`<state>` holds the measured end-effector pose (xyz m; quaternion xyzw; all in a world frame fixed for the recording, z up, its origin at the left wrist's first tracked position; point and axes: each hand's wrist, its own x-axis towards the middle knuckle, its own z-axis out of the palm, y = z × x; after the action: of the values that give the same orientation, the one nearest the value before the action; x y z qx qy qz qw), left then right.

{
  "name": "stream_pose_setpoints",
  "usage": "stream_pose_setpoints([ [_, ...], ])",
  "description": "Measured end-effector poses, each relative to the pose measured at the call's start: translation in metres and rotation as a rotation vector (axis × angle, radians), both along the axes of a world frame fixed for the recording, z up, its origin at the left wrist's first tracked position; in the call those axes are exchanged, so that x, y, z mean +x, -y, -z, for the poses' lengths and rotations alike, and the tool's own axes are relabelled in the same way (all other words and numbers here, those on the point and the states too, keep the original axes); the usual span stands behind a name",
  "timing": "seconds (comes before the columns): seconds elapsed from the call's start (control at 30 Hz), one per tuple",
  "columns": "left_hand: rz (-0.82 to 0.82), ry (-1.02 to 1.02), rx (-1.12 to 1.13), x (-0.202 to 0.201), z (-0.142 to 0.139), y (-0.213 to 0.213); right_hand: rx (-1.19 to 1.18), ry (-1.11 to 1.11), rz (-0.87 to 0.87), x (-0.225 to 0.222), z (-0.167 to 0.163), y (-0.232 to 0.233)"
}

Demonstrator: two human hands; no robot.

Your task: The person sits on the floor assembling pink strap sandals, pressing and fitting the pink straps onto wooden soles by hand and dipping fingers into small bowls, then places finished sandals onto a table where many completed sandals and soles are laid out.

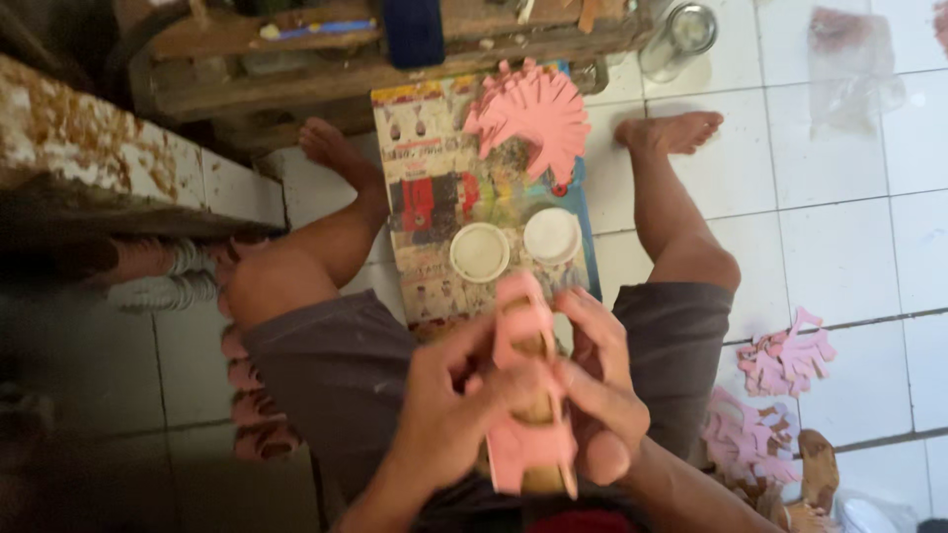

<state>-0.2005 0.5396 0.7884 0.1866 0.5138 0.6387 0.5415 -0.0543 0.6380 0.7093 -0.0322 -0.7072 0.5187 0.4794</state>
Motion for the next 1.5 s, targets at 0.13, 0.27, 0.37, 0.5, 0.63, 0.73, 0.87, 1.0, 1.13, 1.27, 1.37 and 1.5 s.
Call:
stream_pose_setpoints([
  [0.13, 0.048, 0.051, 0.023, -0.005, -0.018, 0.003, 0.023, -0.065, 0.034, -0.009, -0.012, 0.002],
  [0.27, 0.091, 0.015, 0.062, -0.016, -0.031, 0.005, 0.014, -0.019, 0.039, -0.014, -0.022, -0.002],
  [0.37, 0.120, 0.044, 0.058, -0.021, -0.039, 0.004, 0.122, -0.082, 0.108, -0.019, -0.030, -0.007],
  [0.5, 0.166, 0.044, 0.038, -0.025, -0.051, 0.001, 0.009, 0.031, 0.106, -0.025, -0.041, -0.010],
  [0.63, 0.192, 0.066, -0.005, -0.031, -0.062, -0.003, 0.148, -0.105, 0.200, -0.030, -0.050, -0.014],
  [0.73, 0.224, 0.071, -0.009, -0.033, -0.069, -0.006, 0.109, -0.059, 0.115, -0.030, -0.055, -0.020],
  [0.87, 0.225, -0.041, 0.053, -0.035, -0.075, -0.012, 0.111, -0.030, 0.093, -0.026, -0.058, -0.027],
  [1.0, 0.244, -0.141, 0.039, -0.037, -0.080, -0.015, 0.187, -0.039, 0.225, -0.026, -0.056, -0.029],
  [1.13, 0.272, -0.123, 0.021, -0.038, -0.086, -0.019, 0.170, -0.087, 0.296, -0.030, -0.056, -0.029],
  [1.27, 0.291, -0.196, 0.020, -0.037, -0.090, -0.022, 0.142, -0.100, 0.207, -0.025, -0.061, -0.033],
  [1.37, 0.256, -0.405, 0.117, -0.036, -0.088, -0.027, 0.056, -0.059, 0.130, -0.017, -0.064, -0.036],
  [1.5, 0.242, -0.555, 0.127, -0.039, -0.086, -0.027, 0.024, -0.084, 0.104, -0.013, -0.059, -0.037],
])
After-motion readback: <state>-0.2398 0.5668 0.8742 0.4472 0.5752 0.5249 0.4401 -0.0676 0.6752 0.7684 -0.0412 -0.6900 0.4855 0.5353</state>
